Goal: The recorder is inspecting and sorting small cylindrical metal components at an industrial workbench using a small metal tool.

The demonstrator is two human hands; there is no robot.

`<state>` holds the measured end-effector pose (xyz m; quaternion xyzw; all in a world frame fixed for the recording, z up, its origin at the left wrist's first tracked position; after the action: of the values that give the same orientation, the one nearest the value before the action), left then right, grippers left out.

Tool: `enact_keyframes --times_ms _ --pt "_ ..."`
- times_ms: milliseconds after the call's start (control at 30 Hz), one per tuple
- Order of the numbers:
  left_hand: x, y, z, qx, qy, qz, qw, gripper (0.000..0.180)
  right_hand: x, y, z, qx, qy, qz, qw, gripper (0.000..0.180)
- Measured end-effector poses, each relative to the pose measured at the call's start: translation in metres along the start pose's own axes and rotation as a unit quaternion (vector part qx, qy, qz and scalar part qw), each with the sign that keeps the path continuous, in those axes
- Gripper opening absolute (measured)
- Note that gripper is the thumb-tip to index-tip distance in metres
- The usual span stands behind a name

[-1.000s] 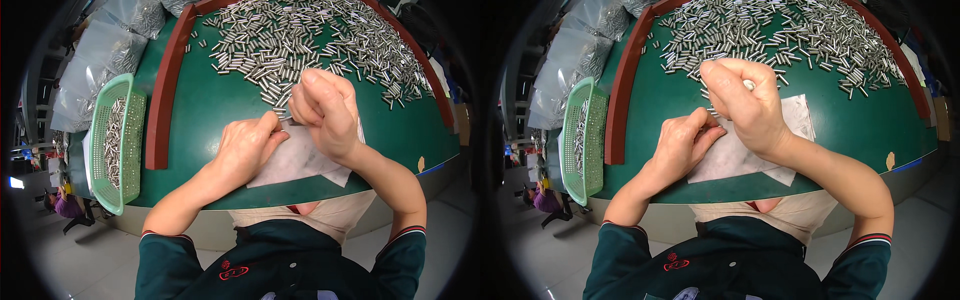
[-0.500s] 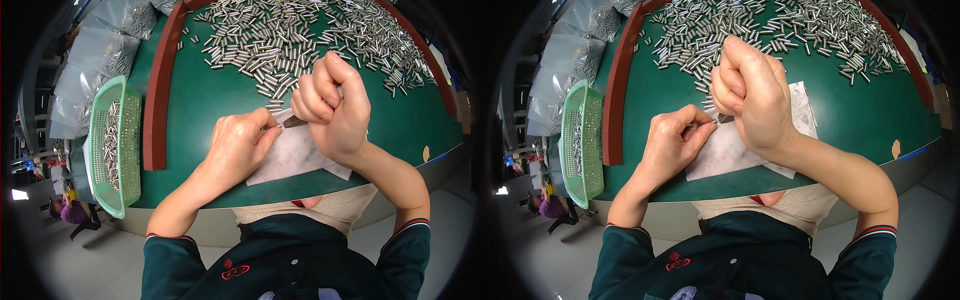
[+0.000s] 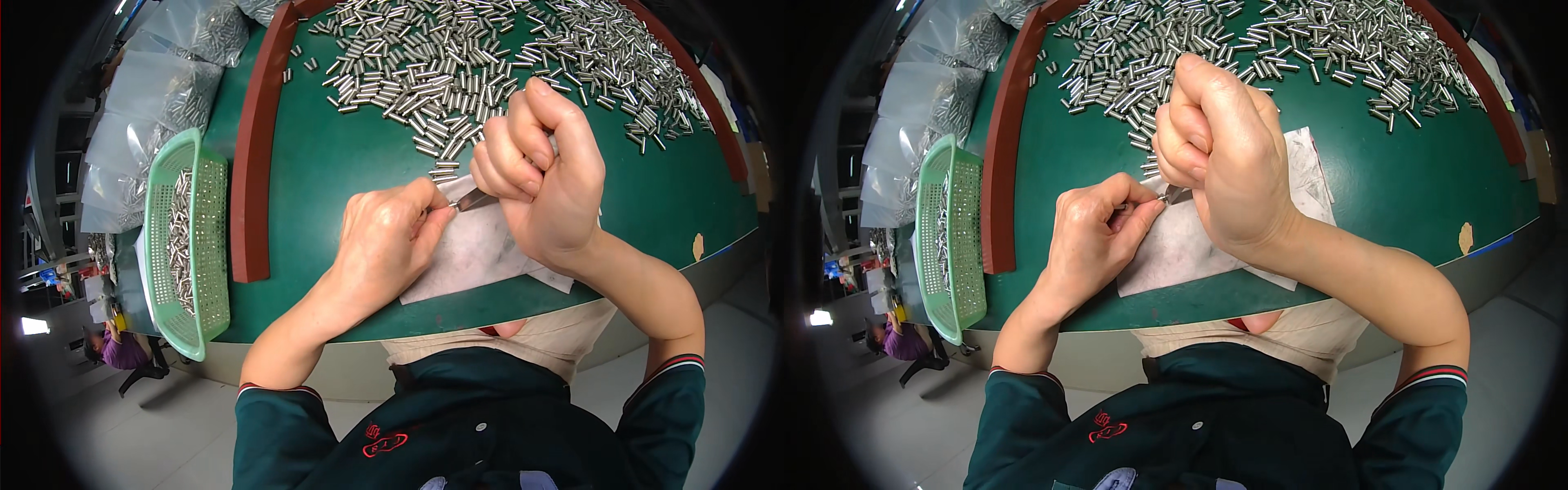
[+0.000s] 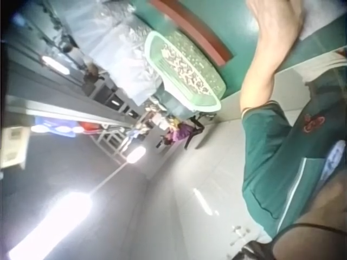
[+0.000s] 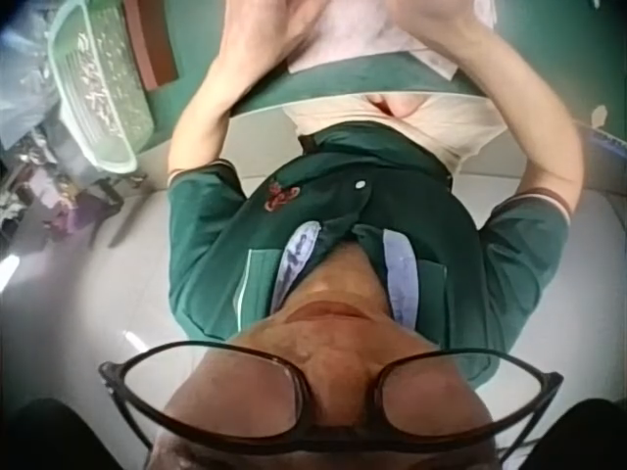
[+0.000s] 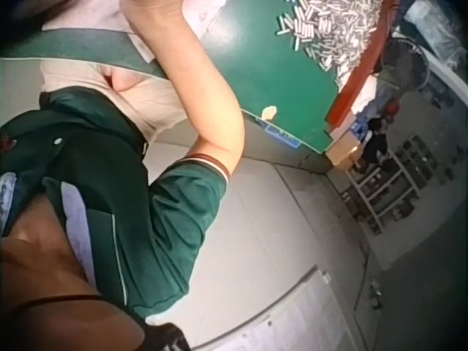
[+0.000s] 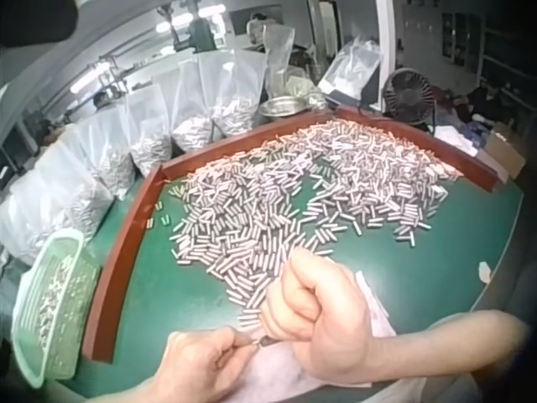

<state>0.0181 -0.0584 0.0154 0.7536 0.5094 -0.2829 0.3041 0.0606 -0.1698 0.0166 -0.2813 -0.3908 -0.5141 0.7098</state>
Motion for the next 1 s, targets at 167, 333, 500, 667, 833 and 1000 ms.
enact_keyframes --times_ms 167,333,500,667,833,1000 --pt "0.0024 -0.0013 0.0011 -0.008 -0.006 -0.011 1.0 0.011 -0.0025 0.0003 0.0003 -0.006 0.001 0.004 1.0 0.041" --pt "0.0019 -0.0008 0.0009 -0.007 -0.006 -0.011 1.0 0.012 -0.0009 -0.0006 0.0011 -0.003 -0.003 0.001 1.0 0.042" --pt "0.0007 -0.0003 0.0002 -0.007 -0.01 -0.015 1.0 0.012 0.0006 -0.0008 0.0029 0.01 -0.007 -0.001 1.0 0.042" --pt "0.0011 -0.0004 0.0012 -0.006 -0.009 -0.01 1.0 0.011 0.0013 -0.0012 0.003 0.008 -0.009 -0.001 1.0 0.042" --pt "0.0017 -0.0007 0.0013 -0.006 -0.009 -0.012 1.0 0.011 0.0012 -0.0007 0.0036 0.008 -0.016 -0.011 1.0 0.042" --pt "0.0027 -0.001 0.0013 -0.012 -0.008 -0.01 1.0 0.011 0.0024 0.0002 0.0036 0.01 -0.003 -0.015 1.0 0.041"
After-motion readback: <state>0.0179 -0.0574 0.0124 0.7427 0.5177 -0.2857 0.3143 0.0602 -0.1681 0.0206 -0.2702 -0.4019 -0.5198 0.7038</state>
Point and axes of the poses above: each hand's wrist, its own y-axis towards the middle knuckle, its own z-axis out of the palm, x = y × z, the point moved 6 cm from there along y, towards the middle knuckle, and after that the axes turned 10 degrees about -y, right-handed, at the moved point
